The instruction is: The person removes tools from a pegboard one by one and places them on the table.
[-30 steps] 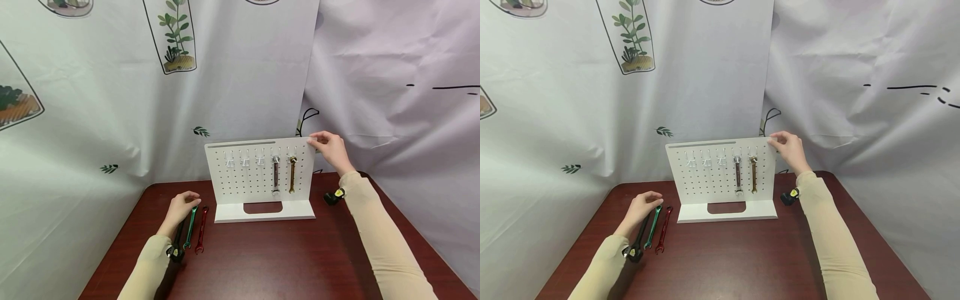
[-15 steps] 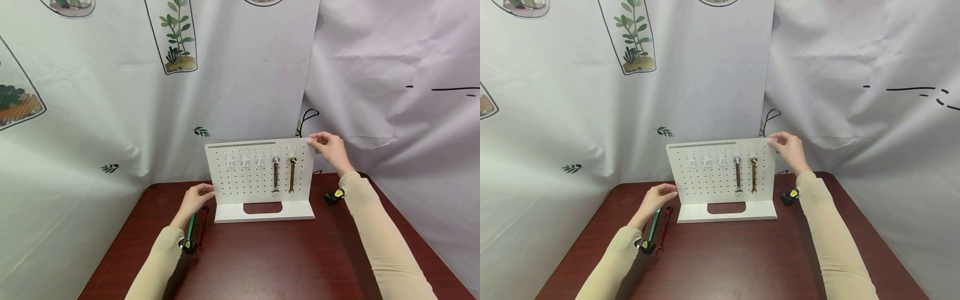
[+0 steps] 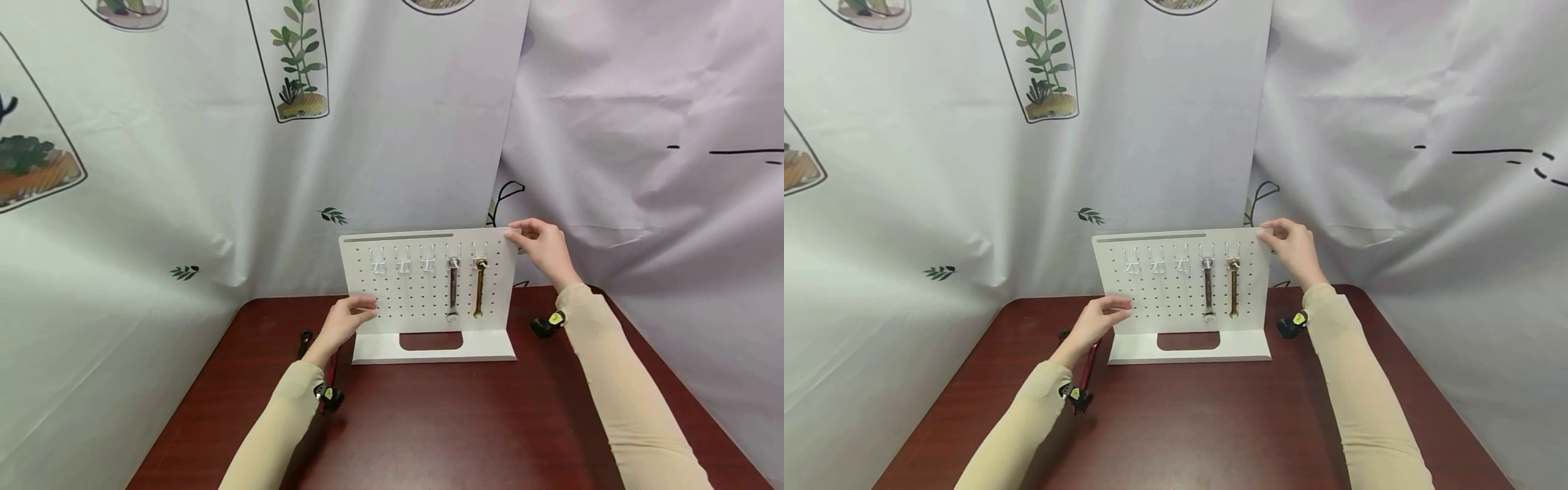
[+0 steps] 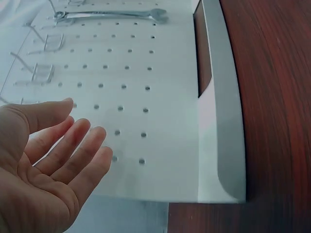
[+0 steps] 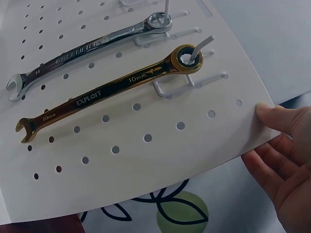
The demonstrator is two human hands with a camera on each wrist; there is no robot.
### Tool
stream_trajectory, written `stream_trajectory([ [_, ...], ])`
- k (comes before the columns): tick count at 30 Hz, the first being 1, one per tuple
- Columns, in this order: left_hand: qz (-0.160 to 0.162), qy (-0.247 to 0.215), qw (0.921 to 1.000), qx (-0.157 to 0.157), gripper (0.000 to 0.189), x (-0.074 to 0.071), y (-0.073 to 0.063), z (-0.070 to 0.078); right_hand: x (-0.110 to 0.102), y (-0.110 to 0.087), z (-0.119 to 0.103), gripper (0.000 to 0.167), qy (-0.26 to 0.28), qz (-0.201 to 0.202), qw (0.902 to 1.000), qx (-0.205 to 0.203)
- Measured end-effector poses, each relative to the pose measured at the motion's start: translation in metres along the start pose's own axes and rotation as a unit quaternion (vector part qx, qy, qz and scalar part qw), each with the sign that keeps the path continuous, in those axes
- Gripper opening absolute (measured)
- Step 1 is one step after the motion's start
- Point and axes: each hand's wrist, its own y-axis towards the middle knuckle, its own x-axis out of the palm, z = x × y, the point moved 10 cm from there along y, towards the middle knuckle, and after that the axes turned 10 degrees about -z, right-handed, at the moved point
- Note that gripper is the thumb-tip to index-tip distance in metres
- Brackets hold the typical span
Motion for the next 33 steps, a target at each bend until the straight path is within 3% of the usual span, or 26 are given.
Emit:
stream_trajectory([
  [23, -0.026, -0.085, 0.9941, 0.062, 0.031, 0.053, 0.041, 0.038, -0.002, 0.001, 0.003, 0.044, -0.001, 0.003, 1.0, 0.004],
  [33, -0.041, -0.099, 0.9919, 0.068, 0.031, 0.07, 0.05, 0.052, 0.0, 0.001, 0.003, 0.042, 0.0, 0.007, 1.0, 0.005],
])
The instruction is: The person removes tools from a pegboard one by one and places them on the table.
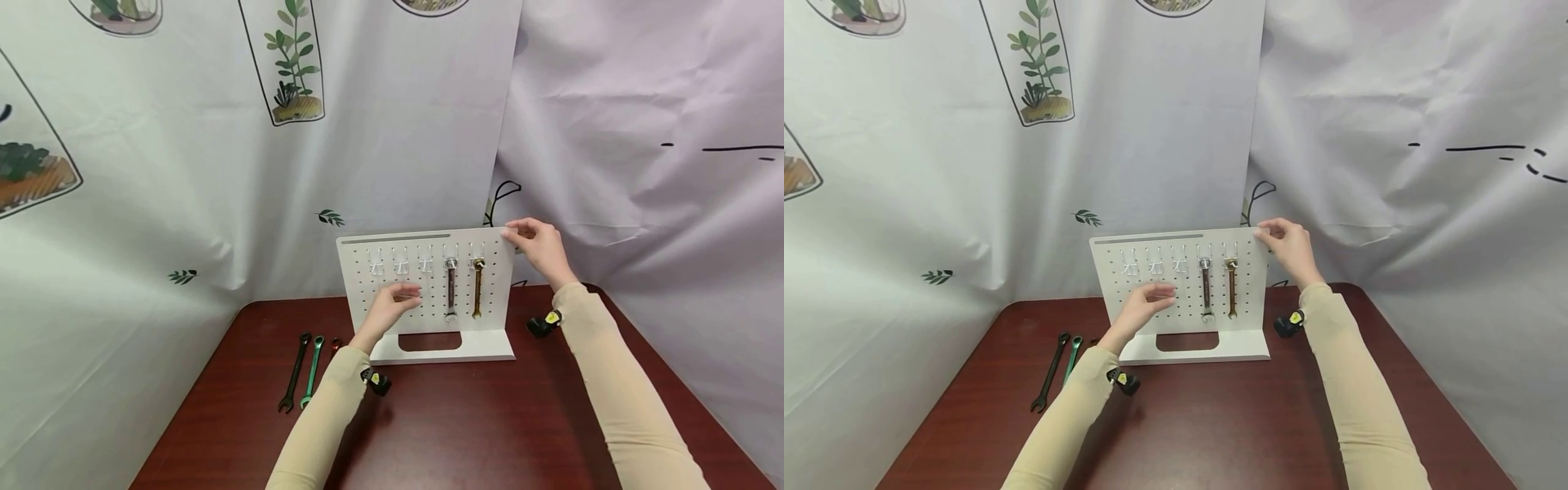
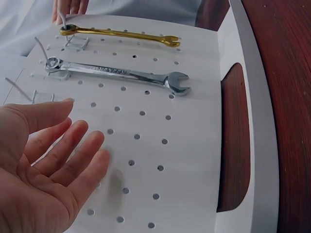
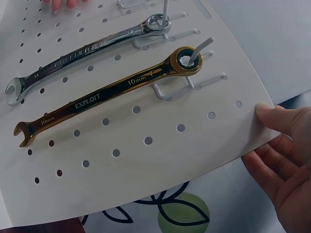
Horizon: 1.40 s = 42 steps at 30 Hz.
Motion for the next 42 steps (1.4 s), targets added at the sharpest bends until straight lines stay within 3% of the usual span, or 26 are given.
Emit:
stream_trajectory([
  [13, -0.032, -0.006, 0.9994, -0.005, 0.04, 0.02, 0.014, 0.009, -0.001, 0.0, 0.002, 0.042, -0.001, 0.003, 1.0, 0.0],
  [21, -0.028, -0.011, 0.9995, 0.005, 0.039, 0.027, 0.014, 0.004, 0.005, 0.0, 0.004, 0.04, 0.004, 0.001, 1.0, -0.002],
  [27, -0.032, -0.008, 0.9994, -0.007, 0.041, 0.031, 0.015, 0.0, 0.004, 0.001, 0.003, 0.04, 0.012, 0.006, 0.9999, -0.002],
  [34, -0.031, -0.007, 0.9994, -0.01, 0.041, 0.035, 0.02, 0.004, 0.0, 0.002, 0.003, 0.04, 0.005, 0.009, 0.9999, -0.002],
  [42, -0.03, -0.037, 0.9989, -0.001, 0.041, 0.047, 0.027, 0.009, 0.001, 0.002, 0.001, 0.038, 0.004, 0.011, 0.9999, -0.008],
])
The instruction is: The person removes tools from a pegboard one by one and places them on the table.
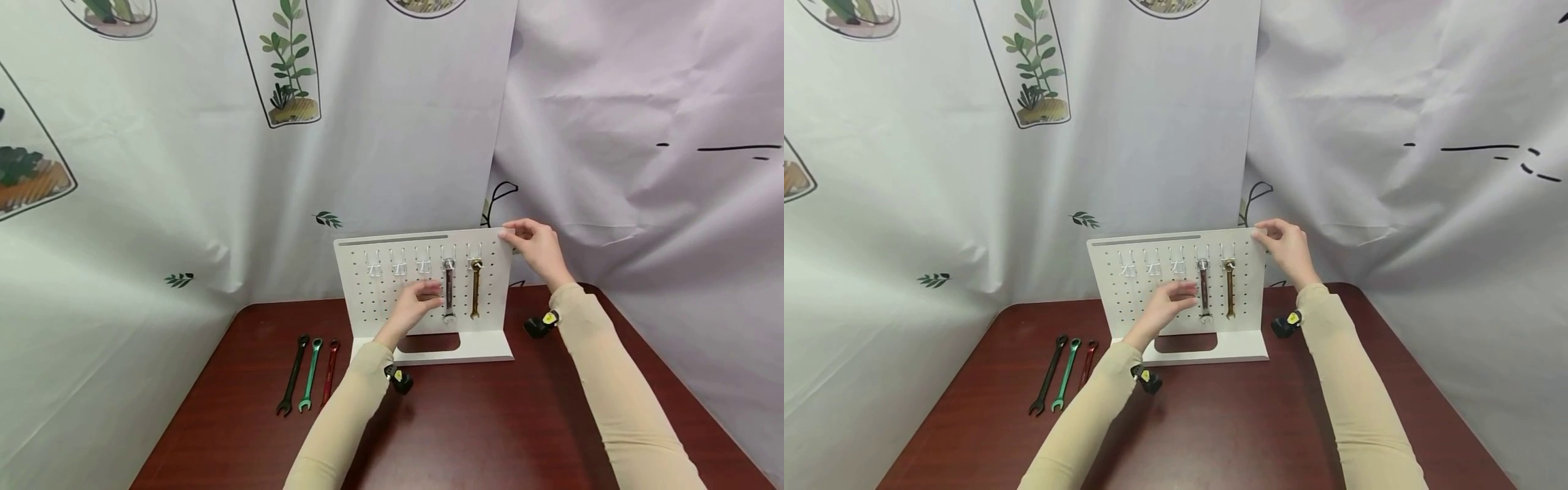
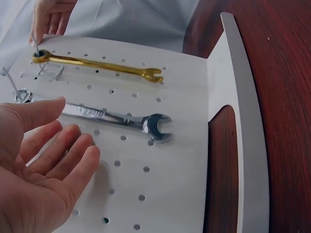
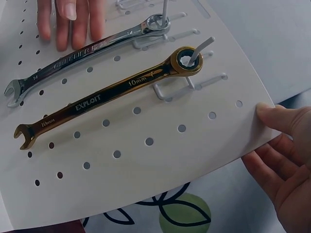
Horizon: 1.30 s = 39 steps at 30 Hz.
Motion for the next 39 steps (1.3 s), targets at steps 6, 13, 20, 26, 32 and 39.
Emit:
stream_trajectory([
  [6, 0.01, 0.003, 0.9999, -0.009, 0.041, 0.009, 0.005, 0.001, 0.0, -0.001, 0.0, 0.039, 0.003, -0.001, 1.0, 0.0],
  [13, 0.026, -0.015, 0.9995, 0.003, 0.039, 0.016, 0.008, 0.003, 0.0, 0.0, 0.0, 0.038, 0.002, 0.002, 1.0, 0.0],
  [20, 0.046, -0.033, 0.9984, 0.008, 0.036, 0.017, 0.006, 0.003, 0.0, -0.001, -0.001, 0.038, 0.001, 0.006, 1.0, -0.005],
  [26, 0.051, -0.028, 0.9983, 0.007, 0.034, 0.019, 0.005, 0.005, 0.0, -0.002, -0.001, 0.039, 0.0, 0.009, 1.0, -0.003],
  [32, 0.047, -0.074, 0.996, 0.015, 0.032, 0.023, 0.004, 0.006, -0.001, -0.003, 0.0, 0.039, -0.004, 0.007, 1.0, -0.001],
  [39, 0.063, -0.094, 0.9935, 0.009, 0.028, 0.023, 0.002, 0.004, 0.0, -0.003, 0.001, 0.043, -0.005, 0.002, 1.0, -0.003],
])
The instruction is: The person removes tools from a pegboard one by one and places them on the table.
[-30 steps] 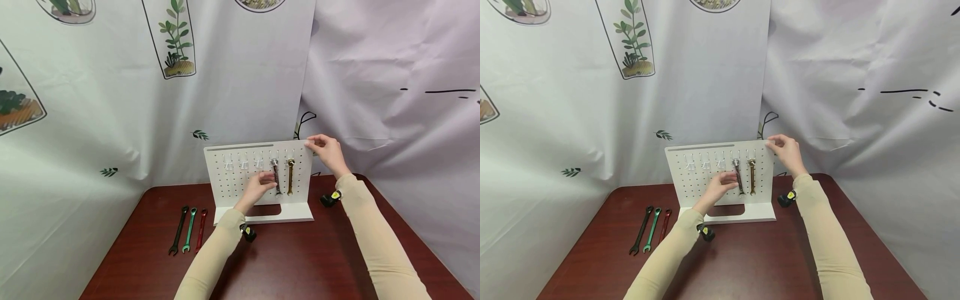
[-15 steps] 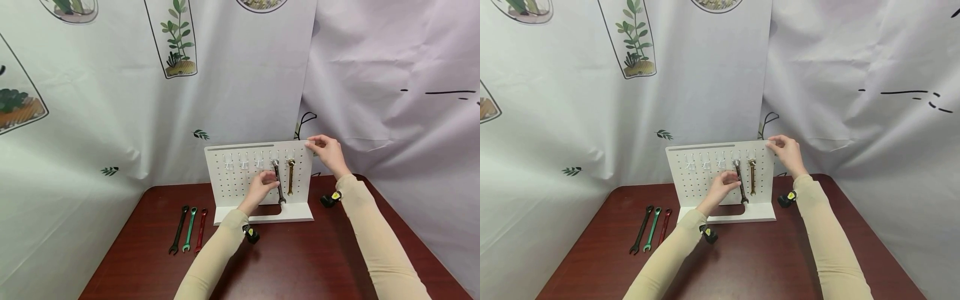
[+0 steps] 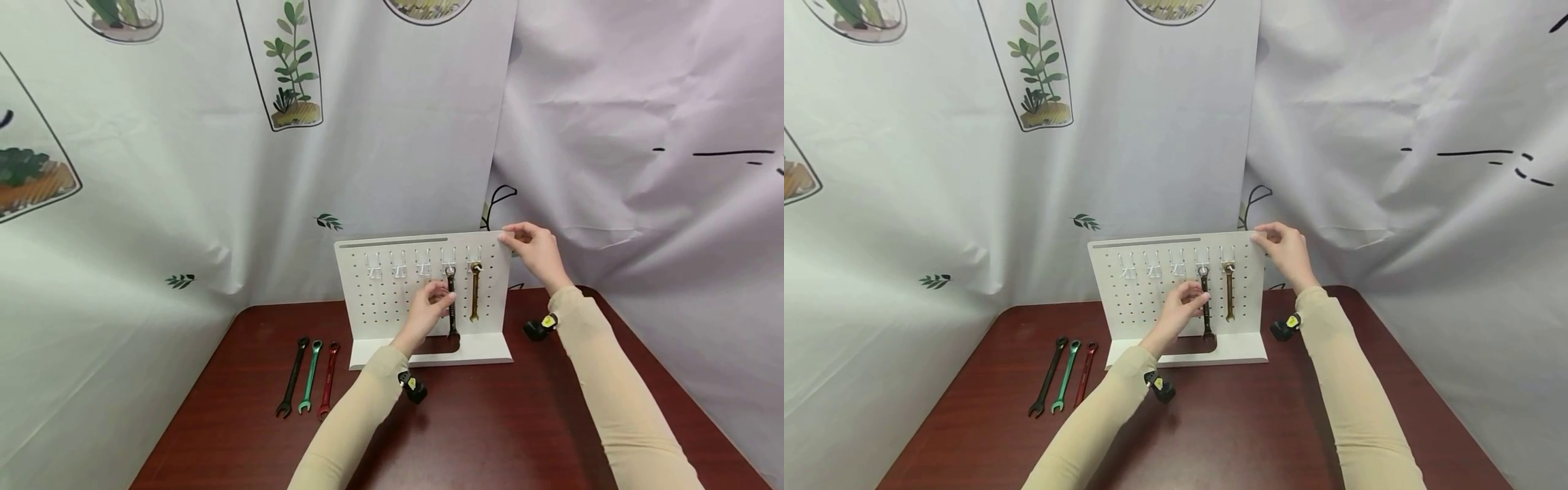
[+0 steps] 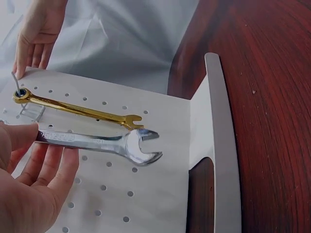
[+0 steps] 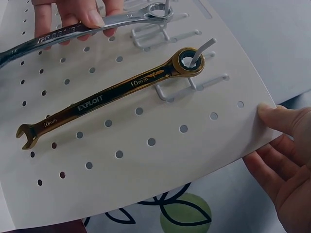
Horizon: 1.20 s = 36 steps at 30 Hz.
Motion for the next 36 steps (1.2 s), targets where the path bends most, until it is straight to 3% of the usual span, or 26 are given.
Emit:
stream_trajectory([
  [7, 0.002, 0.009, 0.9998, 0.017, 0.028, 0.001, -0.005, 0.008, 0.0, 0.0, -0.001, 0.043, 0.007, -0.001, 1.0, 0.001],
  [19, 0.007, 0.064, 0.9965, 0.054, 0.022, 0.008, -0.021, 0.027, 0.0, 0.0, 0.0, 0.044, 0.008, -0.004, 0.9999, 0.005],
  [27, -0.001, 0.079, 0.995, 0.061, 0.023, 0.011, -0.031, 0.036, -0.002, 0.0, -0.001, 0.044, 0.008, -0.002, 0.9999, 0.005],
  [36, -0.002, 0.115, 0.9917, 0.057, 0.023, 0.008, -0.039, 0.035, 0.001, -0.001, -0.001, 0.044, 0.006, -0.006, 1.0, 0.004],
])
